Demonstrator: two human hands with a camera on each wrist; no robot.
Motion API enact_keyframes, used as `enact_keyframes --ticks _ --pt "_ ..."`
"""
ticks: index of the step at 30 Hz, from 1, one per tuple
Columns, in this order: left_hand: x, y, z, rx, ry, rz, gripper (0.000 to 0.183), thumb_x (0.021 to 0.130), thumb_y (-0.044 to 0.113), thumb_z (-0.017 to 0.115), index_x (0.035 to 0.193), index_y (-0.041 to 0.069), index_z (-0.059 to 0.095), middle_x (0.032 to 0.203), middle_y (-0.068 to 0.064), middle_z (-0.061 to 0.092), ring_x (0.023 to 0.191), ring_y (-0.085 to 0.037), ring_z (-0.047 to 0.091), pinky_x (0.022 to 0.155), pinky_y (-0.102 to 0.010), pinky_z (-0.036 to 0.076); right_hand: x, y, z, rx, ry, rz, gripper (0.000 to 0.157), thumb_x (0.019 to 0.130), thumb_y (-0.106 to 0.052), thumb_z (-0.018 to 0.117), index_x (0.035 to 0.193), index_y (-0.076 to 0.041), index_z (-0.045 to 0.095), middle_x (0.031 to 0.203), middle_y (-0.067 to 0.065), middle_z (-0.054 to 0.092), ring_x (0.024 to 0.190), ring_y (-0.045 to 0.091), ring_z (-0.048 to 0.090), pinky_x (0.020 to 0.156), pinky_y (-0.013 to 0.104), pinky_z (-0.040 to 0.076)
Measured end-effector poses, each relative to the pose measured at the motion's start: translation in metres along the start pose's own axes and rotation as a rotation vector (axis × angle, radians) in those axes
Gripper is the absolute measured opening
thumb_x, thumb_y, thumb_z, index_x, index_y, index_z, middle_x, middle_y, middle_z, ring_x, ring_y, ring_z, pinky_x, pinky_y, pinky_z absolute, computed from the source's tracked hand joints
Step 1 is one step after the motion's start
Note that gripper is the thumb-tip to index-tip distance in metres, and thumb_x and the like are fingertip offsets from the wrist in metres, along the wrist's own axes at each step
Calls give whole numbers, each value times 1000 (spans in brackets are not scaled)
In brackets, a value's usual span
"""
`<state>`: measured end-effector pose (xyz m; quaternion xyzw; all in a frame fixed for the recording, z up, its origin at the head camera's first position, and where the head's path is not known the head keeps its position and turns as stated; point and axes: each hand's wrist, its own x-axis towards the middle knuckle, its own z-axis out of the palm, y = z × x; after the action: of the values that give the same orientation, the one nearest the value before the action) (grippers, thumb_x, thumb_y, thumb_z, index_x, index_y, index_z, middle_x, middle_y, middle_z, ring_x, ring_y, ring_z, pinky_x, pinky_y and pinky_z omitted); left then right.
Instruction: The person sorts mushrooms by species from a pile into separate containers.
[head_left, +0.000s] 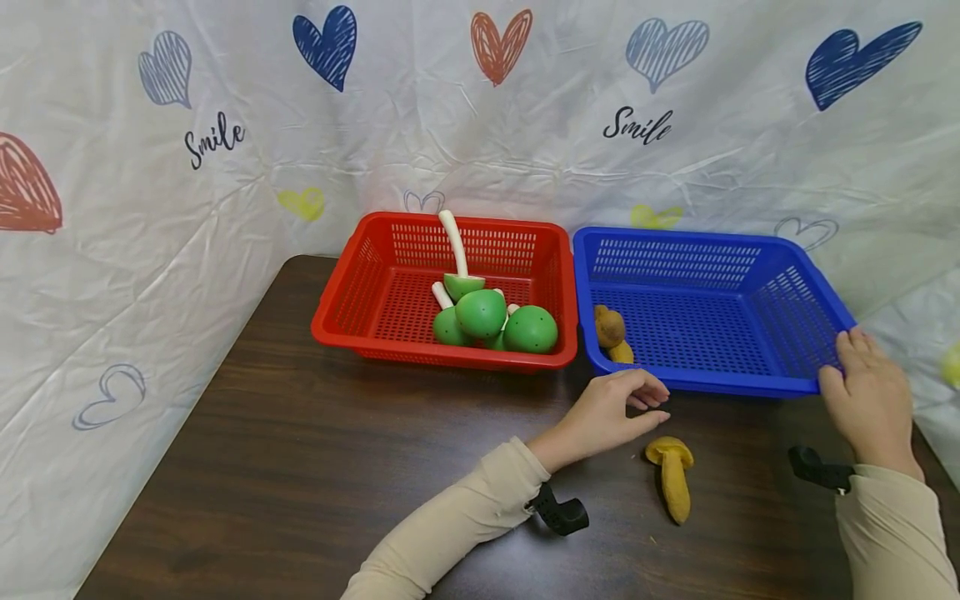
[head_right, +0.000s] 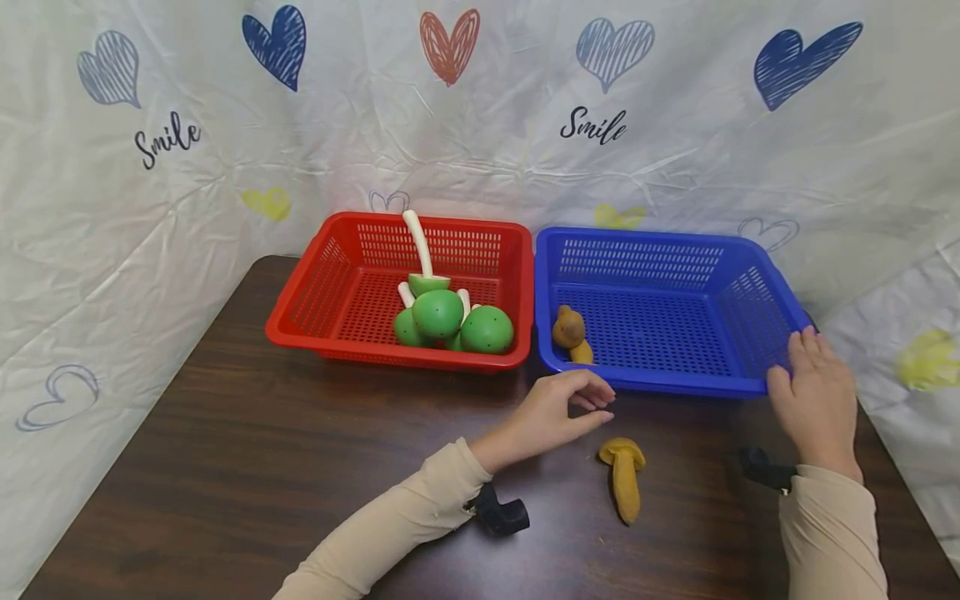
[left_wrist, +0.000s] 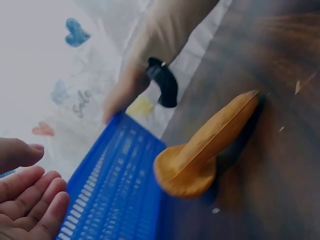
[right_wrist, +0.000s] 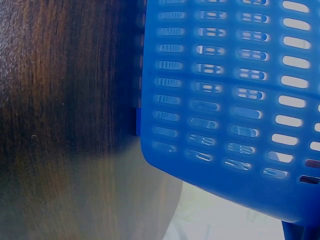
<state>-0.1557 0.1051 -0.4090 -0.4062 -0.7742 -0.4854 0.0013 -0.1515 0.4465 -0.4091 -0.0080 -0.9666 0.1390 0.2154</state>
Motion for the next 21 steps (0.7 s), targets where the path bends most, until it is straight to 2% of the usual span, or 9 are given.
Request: enact_keyframes --ticks 5,12,17,21 --pt "-5 1 14 -15 -91 -35 20 87 14 68 104 5 63 100 1 65 82 10 54 73 -1 41 0 0 -1 -5 -4 2 54 89 -11 33 132 22 32 137 39 28 133 49 24 108 55 16" --pt "-11 0 32 26 -200 -36 19 87 16 69 103 6 64 96 2 67 77 13 53 69 0 41 1 -1 -1 -4 -17 2 55 89 -11 32 133 21 31 138 39 26 134 48 22 108 55 15" --pt "-16 -3 43 55 -240 -56 18 87 18 68 102 8 65 95 5 66 77 13 54 67 1 40 0 -1 -1 -2 -19 0 55 89 -11 32 133 22 30 138 39 26 135 46 21 109 55 14" --pt "-18 -7 49 71 -234 -64 18 87 18 69 101 8 65 93 5 66 76 12 55 66 1 40 0 0 -1 6 -8 -11 54 89 -11 32 132 22 31 138 40 27 135 47 22 109 55 15"
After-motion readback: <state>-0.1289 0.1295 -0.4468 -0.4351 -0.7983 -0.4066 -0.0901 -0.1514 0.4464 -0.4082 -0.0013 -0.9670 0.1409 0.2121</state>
